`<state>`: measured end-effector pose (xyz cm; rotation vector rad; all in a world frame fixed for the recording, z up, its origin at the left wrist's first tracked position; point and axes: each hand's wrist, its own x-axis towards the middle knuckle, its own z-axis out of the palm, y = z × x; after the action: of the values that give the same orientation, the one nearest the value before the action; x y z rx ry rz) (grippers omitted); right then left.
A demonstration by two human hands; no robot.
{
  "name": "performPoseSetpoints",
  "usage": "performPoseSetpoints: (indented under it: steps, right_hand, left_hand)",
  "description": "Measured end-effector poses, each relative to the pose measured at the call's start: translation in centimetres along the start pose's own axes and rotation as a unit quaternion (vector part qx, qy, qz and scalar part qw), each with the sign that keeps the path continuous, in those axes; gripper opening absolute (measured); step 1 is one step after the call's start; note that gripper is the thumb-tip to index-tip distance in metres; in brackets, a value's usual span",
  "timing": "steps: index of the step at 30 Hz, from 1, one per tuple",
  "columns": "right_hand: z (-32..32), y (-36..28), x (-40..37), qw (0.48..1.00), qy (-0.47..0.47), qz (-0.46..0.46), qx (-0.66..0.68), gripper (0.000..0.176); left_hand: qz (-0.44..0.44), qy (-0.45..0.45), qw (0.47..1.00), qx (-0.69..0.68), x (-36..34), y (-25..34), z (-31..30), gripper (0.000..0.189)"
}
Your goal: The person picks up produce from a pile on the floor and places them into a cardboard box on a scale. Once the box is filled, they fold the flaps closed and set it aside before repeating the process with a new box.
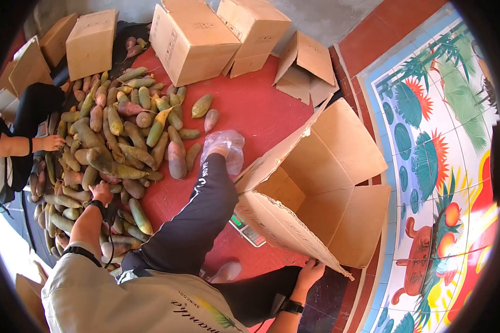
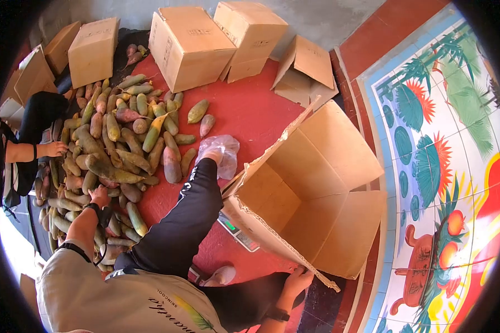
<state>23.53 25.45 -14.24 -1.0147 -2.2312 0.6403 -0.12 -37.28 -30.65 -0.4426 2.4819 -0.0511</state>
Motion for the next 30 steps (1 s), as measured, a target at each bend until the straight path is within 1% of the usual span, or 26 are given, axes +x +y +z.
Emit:
performPoseSetpoints:
  steps: [1,2,3,5,6,8,9,10,11,13,14,15,17,18,19,20,21,22,23,24,25,26,27,28,29,30]
  right_hand:
    - [0.0,0.1,0.0,1.0,-0.003,-0.007,0.006,0.015]
    - [-0.1,-0.2,0.0,1.0,-0.001,-0.006,0.006,0.015]
    - [-0.2,-0.7,-0.1,1.0,-0.002,0.002,0.011,0.015]
    - [-0.1,-1.4,-0.1,1.0,0.0,0.009,0.017,0.014]
    - [0.0,-1.6,-0.2,1.0,0.008,0.005,0.026,0.014]
    - [-0.1,-1.8,-0.2,0.999,0.018,0.001,0.036,0.013]
    - [-0.2,-1.9,-0.3,1.0,0.014,0.001,0.022,0.012]
    - [-0.3,-1.9,-0.3,1.0,0.01,0.0,0.009,0.012]
    - [-0.2,-1.6,-0.2,1.0,0.011,0.001,0.011,0.012]
    - [-0.3,-0.7,-0.3,1.0,-0.006,-0.01,-0.018,0.012]
    - [-0.4,-0.8,-0.3,1.0,-0.004,-0.009,-0.016,0.012]
    - [-0.4,-1.3,-0.3,1.0,-0.009,0.004,-0.004,0.012]
    - [-0.2,-1.1,-0.3,1.0,-0.012,0.017,0.013,0.013]
    - [0.1,-0.4,-0.2,1.0,0.0,-0.007,0.007,0.015]
    - [0.4,0.4,-0.2,0.999,0.012,-0.031,0.001,0.019]
    - [0.6,0.9,-0.1,0.999,0.013,-0.03,0.005,0.019]
    - [0.9,1.4,0.1,0.999,0.02,-0.05,-0.008,0.019]
    - [1.0,2.0,0.0,0.997,0.027,-0.069,-0.022,0.019]
    - [0.7,1.5,-0.1,0.997,0.03,-0.066,-0.019,0.019]
    - [0.3,0.3,-0.1,1.0,-0.001,-0.02,-0.015,0.021]
    - [0.0,-0.6,-0.1,0.999,-0.032,0.025,-0.01,0.023]
    - [-0.1,-0.9,-0.1,0.999,-0.029,0.028,-0.007,0.023]
    - [-0.2,-1.1,-0.1,1.0,-0.026,0.015,-0.003,0.023]
    - [-0.3,-1.4,-0.1,1.0,-0.024,0.003,0.002,0.023]
    - [-0.4,-1.8,-0.1,1.0,-0.023,0.005,0.006,0.023]
    - [-0.6,-2.2,-0.2,0.999,-0.026,0.018,0.025,0.023]
  left_hand:
    - [0.018,-0.005,1.0,0.016,0.0,0.1,0.1,0.046]
    - [0.042,0.032,0.998,0.021,-1.1,0.9,-0.3,0.043]
    - [0.044,0.034,0.998,0.02,-0.2,1.0,1.1,0.043]
    - [0.053,0.095,0.994,-0.004,2.6,1.3,4.2,0.05]
    - [0.131,0.086,0.984,0.09,-3.6,3.7,-0.9,0.035]
    - [0.135,0.077,0.983,0.096,-0.6,3.2,3.1,0.036]
    - [0.137,0.066,0.983,0.102,-0.6,3.5,3.2,0.037]
    - [0.137,0.046,0.981,0.129,-0.8,3.8,3.4,0.031]
    - [0.137,0.048,0.981,0.13,-0.1,3.5,4.3,0.031]
    - [0.146,0.024,0.98,0.132,1.6,2.9,6.8,0.073]
    - [0.125,-0.007,0.983,0.131,1.4,3.0,6.7,0.065]
    - [0.124,-0.004,0.983,0.132,0.5,3.3,5.9,0.065]
    - [0.178,-0.03,0.965,0.192,-1.5,3.7,4.5,0.057]
    - [0.176,-0.026,0.965,0.193,-1.3,3.9,4.7,0.057]
    - [0.158,-0.058,0.967,0.192,-0.8,4.3,5.3,0.04]
    - [0.14,-0.089,0.968,0.19,-1.2,4.8,4.8,0.026]
    - [0.139,-0.085,0.968,0.191,-1.7,4.7,4.2,0.026]
    - [0.183,-0.081,0.945,0.259,-2.6,4.4,3.5,0.031]
    - [0.226,-0.076,0.915,0.325,-3.8,4.5,2.5,0.037]
    - [0.226,-0.073,0.914,0.328,-4.7,4.9,1.5,0.037]
    - [0.237,-0.108,0.891,0.372,-5.4,5.4,0.6,0.037]
    - [0.246,-0.144,0.864,0.414,-6.0,5.6,-0.2,0.039]
    - [0.245,-0.14,0.864,0.417,-6.6,5.5,-0.6,0.039]
    - [0.254,-0.134,0.875,0.391,-7.2,5.3,-0.9,0.038]
    - [0.262,-0.128,0.885,0.364,-7.7,5.1,-1.1,0.038]
    - [0.258,-0.125,0.885,0.366,-7.9,4.9,-1.4,0.038]
